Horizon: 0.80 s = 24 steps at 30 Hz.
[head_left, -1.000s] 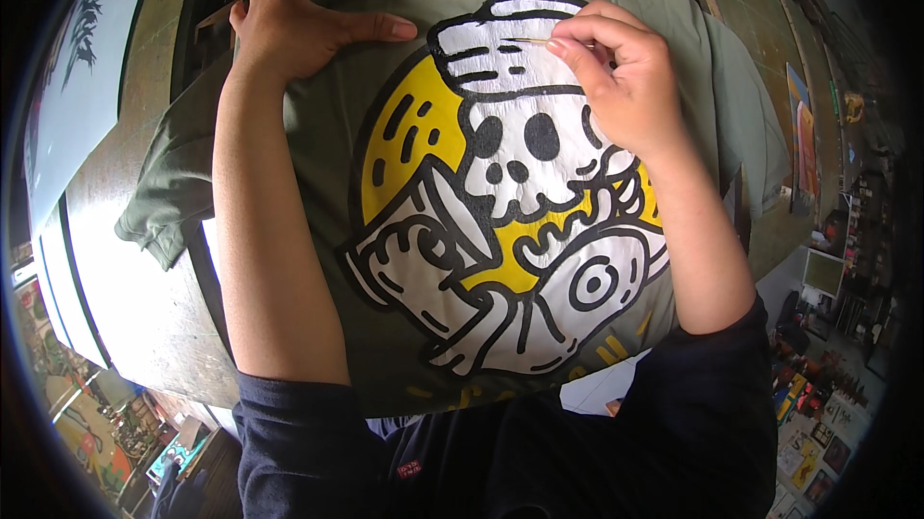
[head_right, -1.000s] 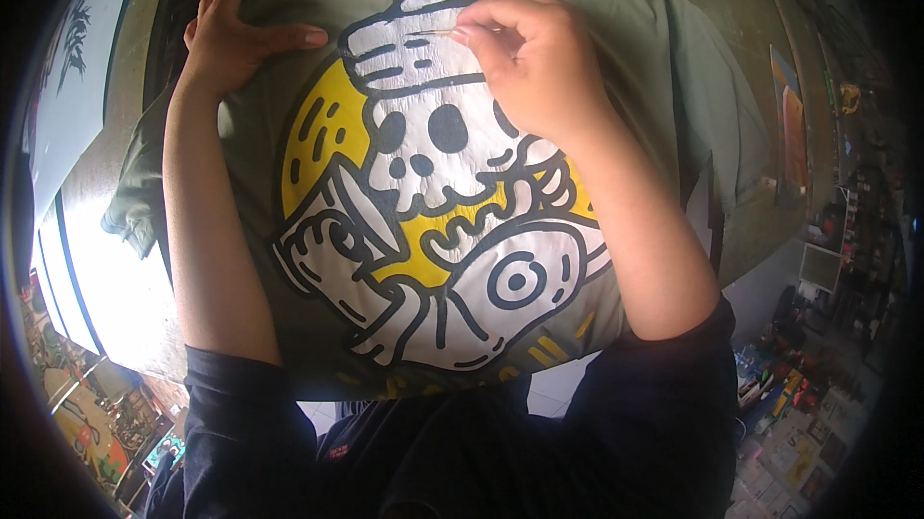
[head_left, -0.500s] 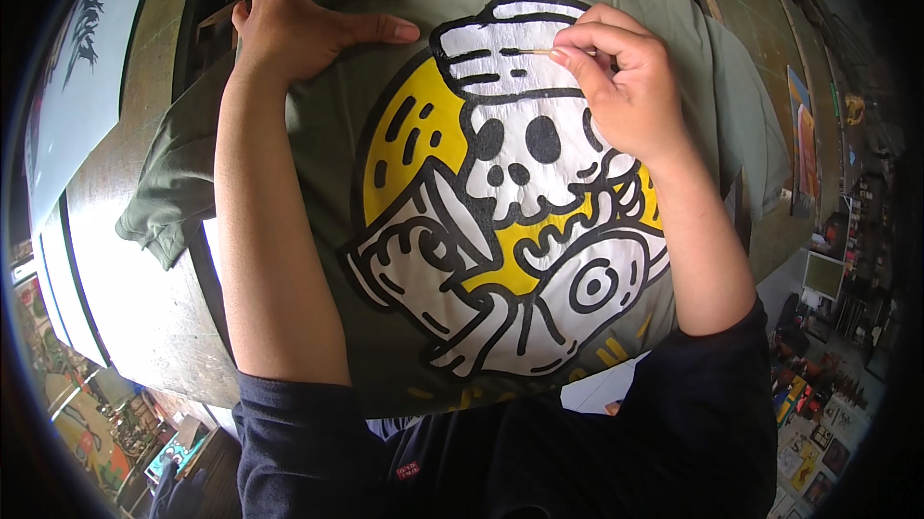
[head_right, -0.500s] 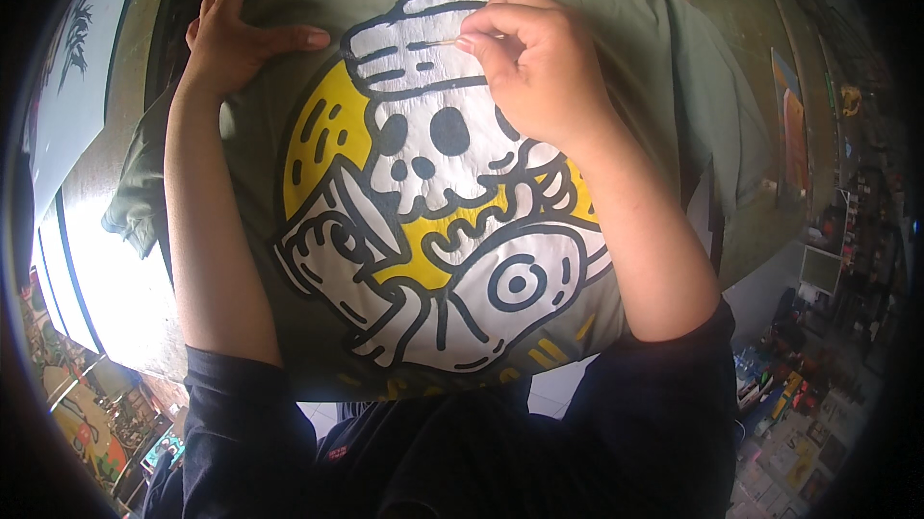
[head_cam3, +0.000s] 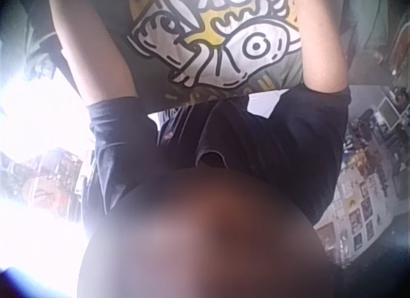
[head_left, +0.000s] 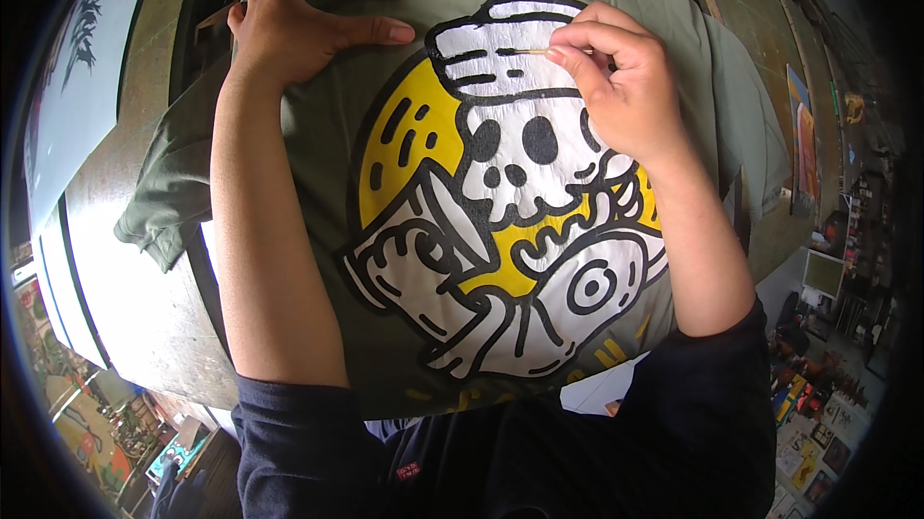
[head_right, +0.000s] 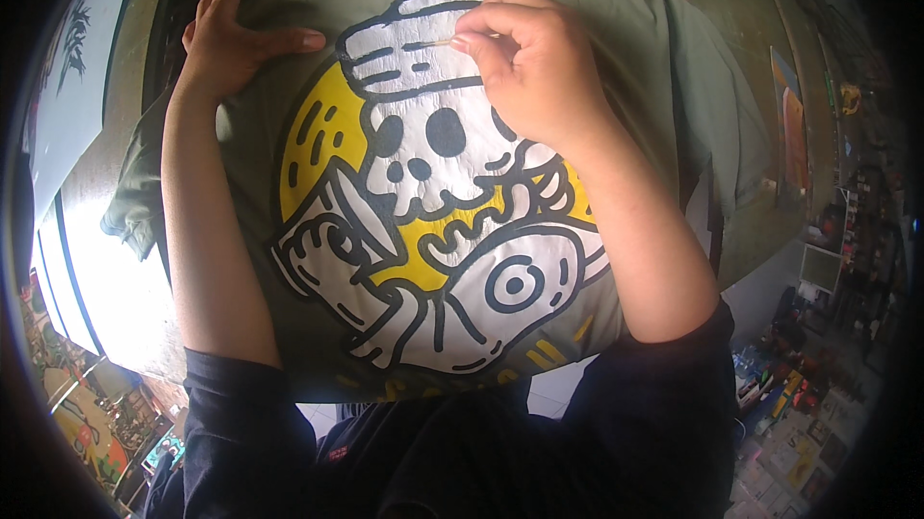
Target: The person paints a skull and crossbones graphic on a green t-shirt using a small brush. They repeatedly dip the brush into paint containers and apply white paint to the design, then return to continue painting.
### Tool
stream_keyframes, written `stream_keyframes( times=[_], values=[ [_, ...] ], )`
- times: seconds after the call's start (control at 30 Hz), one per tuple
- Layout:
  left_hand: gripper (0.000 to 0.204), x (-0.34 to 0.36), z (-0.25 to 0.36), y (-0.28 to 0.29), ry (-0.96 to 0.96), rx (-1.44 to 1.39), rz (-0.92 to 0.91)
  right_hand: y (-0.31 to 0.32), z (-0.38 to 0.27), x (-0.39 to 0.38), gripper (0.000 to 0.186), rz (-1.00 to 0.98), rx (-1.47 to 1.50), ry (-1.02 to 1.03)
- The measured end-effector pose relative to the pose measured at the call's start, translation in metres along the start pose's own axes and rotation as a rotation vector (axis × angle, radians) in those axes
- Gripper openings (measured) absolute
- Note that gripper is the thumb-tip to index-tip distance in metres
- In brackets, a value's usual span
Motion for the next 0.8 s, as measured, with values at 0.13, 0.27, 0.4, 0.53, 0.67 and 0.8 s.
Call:
stream_keyframes(
  times=[0.13, 0.27, 0.4, 0.53, 0.67, 0.8],
  values=[
    [0.113, 0.001, -0.003, 0.000, -0.004, 0.010, 0.003, -0.001, -0.001, 0.001, 0.003, 0.007, 0.012, -0.004],
    [0.119, -0.003, 0.022, 0.021, 0.225, -0.066, -0.246, -0.001, 0.000, 0.000, 0.003, -0.002, 0.016, -0.012],
    [0.119, -0.002, 0.018, 0.019, 0.224, -0.041, -0.251, -0.002, -0.001, 0.000, 0.003, 0.011, 0.030, -0.004],
    [0.122, -0.001, 0.016, 0.018, 0.225, -0.050, -0.264, -0.002, -0.003, 0.002, 0.003, -0.009, 0.002, 0.005],
    [0.108, -0.002, 0.022, 0.020, 0.162, -0.034, -0.186, -0.001, 0.000, 0.000, 0.004, 0.005, 0.005, 0.002],
    [0.113, 0.001, 0.001, 0.002, -0.003, 0.025, 0.005, -0.001, -0.001, 0.001, 0.004, 0.002, 0.008, 0.002]
  ],
)
Point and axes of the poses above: each hand's wrist, its own x-axis towards the middle knuckle, its own y-axis out of the back of the hand, z = x × y, the point moved 4 cm from there along x, towards the middle knuckle, and after that the axes turned 1 degree about z, right-handed, at the moved point
